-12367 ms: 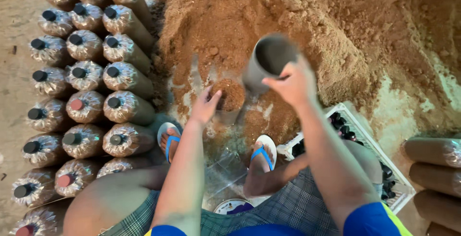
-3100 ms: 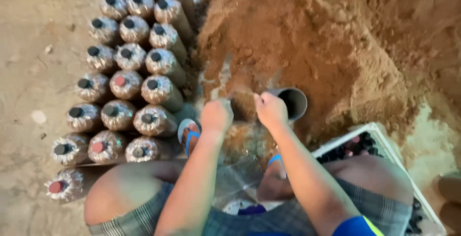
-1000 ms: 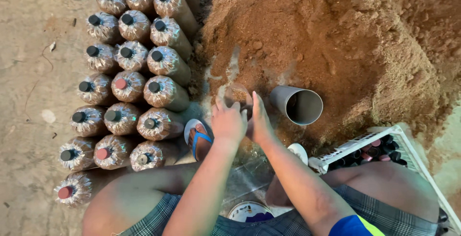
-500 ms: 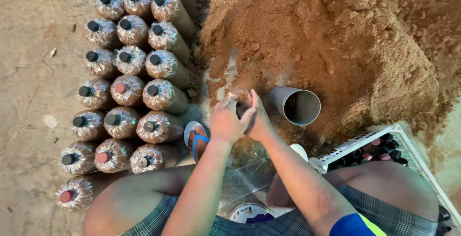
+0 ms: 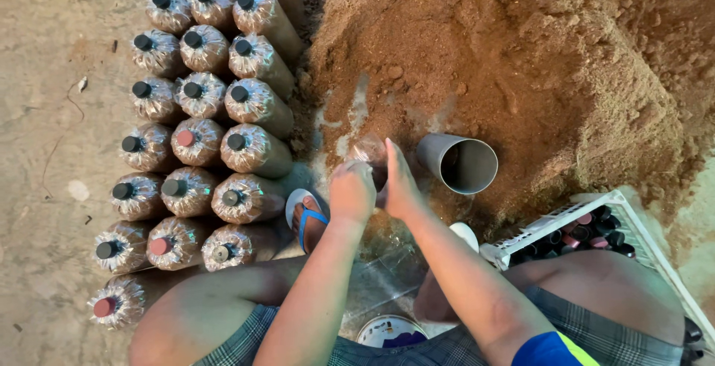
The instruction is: The person fills a cylindrical container with sawdust from a large pile, then places a black cap on top. The person then wraps the filled cylinder in a clear plastic bag and secures it with a rubber band.
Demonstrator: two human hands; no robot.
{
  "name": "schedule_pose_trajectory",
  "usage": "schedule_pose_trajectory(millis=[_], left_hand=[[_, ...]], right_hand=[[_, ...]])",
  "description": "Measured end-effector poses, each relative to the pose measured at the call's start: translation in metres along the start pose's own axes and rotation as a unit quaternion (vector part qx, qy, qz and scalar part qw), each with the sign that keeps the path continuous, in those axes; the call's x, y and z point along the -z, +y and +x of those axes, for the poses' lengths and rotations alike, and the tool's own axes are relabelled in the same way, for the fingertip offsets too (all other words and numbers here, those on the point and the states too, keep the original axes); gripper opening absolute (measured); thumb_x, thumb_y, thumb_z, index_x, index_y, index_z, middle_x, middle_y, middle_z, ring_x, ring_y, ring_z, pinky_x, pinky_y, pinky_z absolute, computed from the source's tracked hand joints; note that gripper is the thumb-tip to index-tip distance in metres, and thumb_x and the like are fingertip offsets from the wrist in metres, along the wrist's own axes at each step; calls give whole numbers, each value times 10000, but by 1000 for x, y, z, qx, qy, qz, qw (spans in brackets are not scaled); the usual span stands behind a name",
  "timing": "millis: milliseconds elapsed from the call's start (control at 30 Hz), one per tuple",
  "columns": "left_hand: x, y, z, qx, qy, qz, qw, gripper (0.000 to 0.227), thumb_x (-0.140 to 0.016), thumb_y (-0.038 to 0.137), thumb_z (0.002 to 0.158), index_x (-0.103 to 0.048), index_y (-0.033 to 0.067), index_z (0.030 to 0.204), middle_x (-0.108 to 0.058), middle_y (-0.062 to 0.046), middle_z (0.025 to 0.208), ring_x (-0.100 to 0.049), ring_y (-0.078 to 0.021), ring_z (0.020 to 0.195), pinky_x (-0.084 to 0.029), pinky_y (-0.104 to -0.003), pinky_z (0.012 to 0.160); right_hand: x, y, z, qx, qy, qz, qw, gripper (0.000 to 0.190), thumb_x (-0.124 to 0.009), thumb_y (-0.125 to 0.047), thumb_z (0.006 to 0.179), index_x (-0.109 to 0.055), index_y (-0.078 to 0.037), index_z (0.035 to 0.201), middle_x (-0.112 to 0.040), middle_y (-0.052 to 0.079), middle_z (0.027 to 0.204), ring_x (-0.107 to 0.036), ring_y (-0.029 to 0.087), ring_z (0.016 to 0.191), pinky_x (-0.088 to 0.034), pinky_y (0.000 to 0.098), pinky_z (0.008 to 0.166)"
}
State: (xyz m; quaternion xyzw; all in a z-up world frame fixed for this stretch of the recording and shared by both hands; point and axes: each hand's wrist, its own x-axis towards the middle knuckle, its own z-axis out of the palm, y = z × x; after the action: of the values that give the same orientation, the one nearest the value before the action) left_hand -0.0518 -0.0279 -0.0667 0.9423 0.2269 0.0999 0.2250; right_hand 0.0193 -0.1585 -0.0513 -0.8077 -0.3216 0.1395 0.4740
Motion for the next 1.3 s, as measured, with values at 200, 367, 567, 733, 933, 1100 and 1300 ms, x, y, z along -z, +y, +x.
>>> schedule_pose_trajectory(millis=[200, 367, 567, 733, 933, 1100, 1300], left_hand=[[43, 17, 6, 13, -38, -82, 996, 118, -681, 249, 935, -766, 171, 913, -737, -60, 926, -707, -302, 983, -572, -397, 935], [55, 17, 15, 71, -65, -133, 986, 89, -761, 287, 883, -782, 231, 948, -764, -17, 973, -727, -261, 1012, -578, -386, 946], [124, 47, 31, 124, -158, -200, 959, 654, -659, 118, 913, -423, 166, 1520, -743, -218, 1055, -664, -430, 1154, -506, -549, 1052], [76, 18, 45, 66, -167, -145, 973, 297, -660, 225, 908, -753, 341, 1165, -779, -29, 1031, -719, -292, 1087, -556, -418, 1010], [72, 19, 44, 154, -165, -161, 961, 173, -691, 269, 888, -807, 230, 1009, -776, -67, 1025, -717, -316, 1076, -589, -440, 964], [66, 14, 41, 167, -196, -153, 954, 164, -679, 317, 906, -808, 279, 1001, -778, -53, 1016, -711, -318, 1075, -599, -446, 934], [95, 40, 37, 148, -218, -163, 951, 210, -649, 270, 916, -800, 179, 1030, -773, -139, 1040, -705, -378, 1085, -574, -481, 968]], right_hand=[[20, -25, 25, 9, -55, -5, 998, 1152, -948, -131, 591, -332, 0, 1555, -431, 300, 1532, -415, 450, 1443, -307, 489, 1254], [18, -30, 25, 63, -41, -18, 997, 1016, -969, -216, 572, -426, -27, 1410, -513, 242, 1468, -510, 416, 1363, -396, 476, 1189], [20, -46, 24, 150, -26, -116, 982, 1240, -990, -609, 388, -485, 10, 1336, -548, 269, 1402, -578, 445, 1268, -473, 505, 1104], [11, -38, 10, 179, 2, -202, 963, 1316, -874, -784, 323, -470, 6, 1294, -489, 274, 1458, -567, 446, 1273, -488, 511, 1085], [0, -64, -1, 19, -6, -229, 973, 1254, -983, -448, 532, -295, -76, 1512, -314, 234, 1599, -437, 430, 1408, -377, 533, 1180], [-10, -53, -1, 45, 101, -230, 967, 1271, -946, -353, 405, -414, -50, 1519, -462, 231, 1498, -561, 405, 1290, -456, 490, 1077], [-9, -58, 4, 76, 158, -197, 965, 1014, -862, -180, 509, -510, -87, 1456, -452, 240, 1498, -606, 428, 1189, -497, 482, 981]])
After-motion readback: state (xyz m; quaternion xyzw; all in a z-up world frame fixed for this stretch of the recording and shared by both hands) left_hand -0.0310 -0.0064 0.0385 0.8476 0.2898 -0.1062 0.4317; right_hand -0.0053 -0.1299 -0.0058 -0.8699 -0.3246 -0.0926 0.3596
